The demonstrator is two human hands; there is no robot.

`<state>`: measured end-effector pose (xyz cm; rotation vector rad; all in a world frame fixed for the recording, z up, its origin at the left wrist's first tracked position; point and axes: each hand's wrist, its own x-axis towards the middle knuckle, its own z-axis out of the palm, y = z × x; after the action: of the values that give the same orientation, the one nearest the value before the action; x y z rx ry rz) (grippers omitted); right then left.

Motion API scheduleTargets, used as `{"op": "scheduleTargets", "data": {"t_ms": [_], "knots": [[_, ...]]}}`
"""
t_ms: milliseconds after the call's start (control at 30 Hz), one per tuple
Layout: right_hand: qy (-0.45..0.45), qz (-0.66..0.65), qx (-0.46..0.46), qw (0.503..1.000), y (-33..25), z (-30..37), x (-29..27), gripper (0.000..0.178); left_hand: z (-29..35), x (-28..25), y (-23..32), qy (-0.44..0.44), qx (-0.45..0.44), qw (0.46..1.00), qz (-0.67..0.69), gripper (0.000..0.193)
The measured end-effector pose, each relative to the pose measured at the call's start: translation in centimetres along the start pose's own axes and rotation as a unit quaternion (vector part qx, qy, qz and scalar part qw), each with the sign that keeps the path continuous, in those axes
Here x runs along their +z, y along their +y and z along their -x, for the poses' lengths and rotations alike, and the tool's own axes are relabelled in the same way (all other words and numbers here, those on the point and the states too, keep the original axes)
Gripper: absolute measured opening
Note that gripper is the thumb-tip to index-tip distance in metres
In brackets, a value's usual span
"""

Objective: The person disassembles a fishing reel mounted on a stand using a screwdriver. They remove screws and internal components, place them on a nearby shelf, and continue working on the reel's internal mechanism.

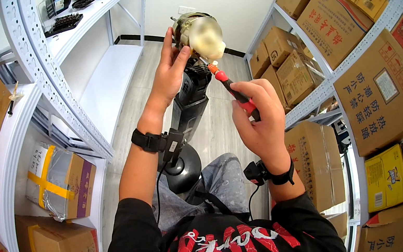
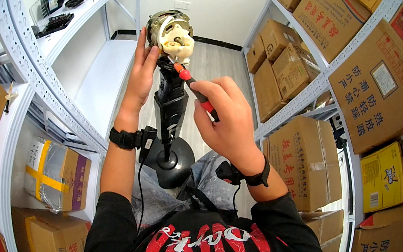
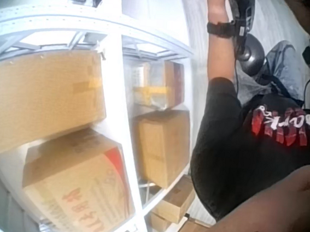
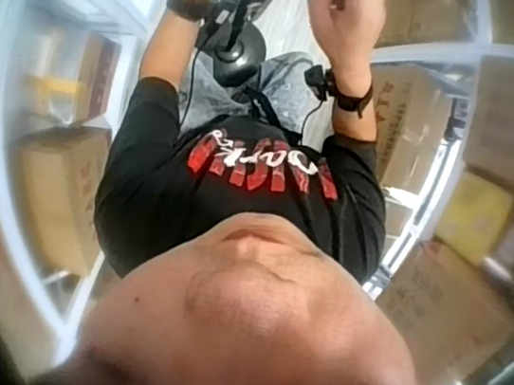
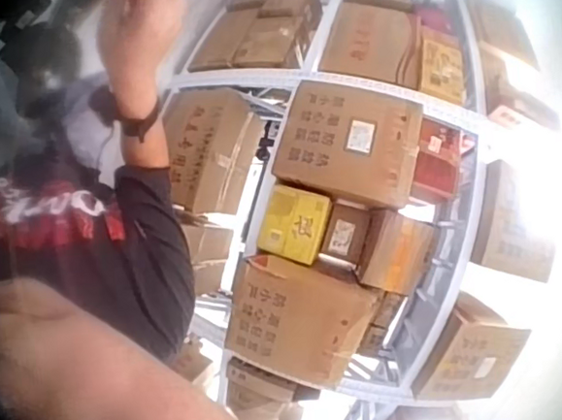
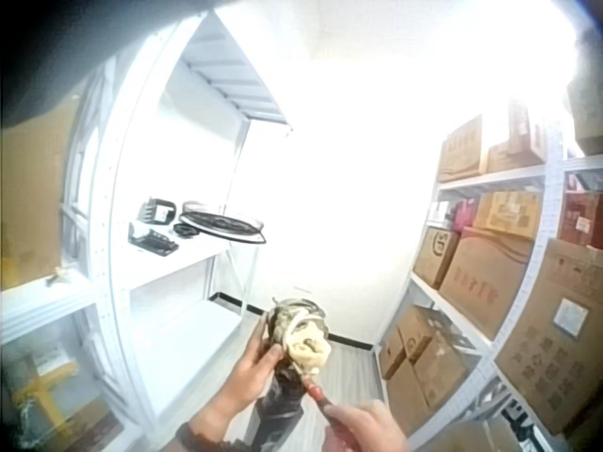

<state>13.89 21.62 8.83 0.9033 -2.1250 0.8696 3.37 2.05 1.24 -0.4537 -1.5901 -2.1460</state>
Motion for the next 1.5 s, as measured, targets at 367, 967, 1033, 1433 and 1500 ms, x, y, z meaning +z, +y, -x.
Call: {"op": "scheduleTargets", "data": {"t_ms": [367, 967, 1033, 1433, 1500], "knots": [[-0.006, 0.000, -0.016, 1.000, 0.4, 0.2, -0.1, 0.026, 0.1, 0.1, 0.3, 0.001, -0.007, 1.000, -0.003, 0.066], [-0.031, -0.071, 0.053, 0.996, -0.5, 0.2, 0.1, 0.026, 0.0, -0.1, -0.3, 0.004, -0.017, 1.000, -0.010, 0.066], [-0.012, -0.069, 0.050, 0.996, -0.3, 0.5, 0.3, 0.027, -0.1, -0.1, -0.2, 0.003, -0.016, 1.000, -0.012, 0.067], [-0.012, -0.029, 0.004, 0.999, 0.2, 0.3, 0.0, 0.030, 0.1, 0.0, 0.1, 0.006, -0.024, 1.000, -0.012, 0.067], [-0.016, -0.040, 0.059, 0.997, -0.1, 0.4, 0.1, 0.031, 0.1, 0.0, 0.1, 0.010, -0.022, 1.000, -0.010, 0.067]]}}
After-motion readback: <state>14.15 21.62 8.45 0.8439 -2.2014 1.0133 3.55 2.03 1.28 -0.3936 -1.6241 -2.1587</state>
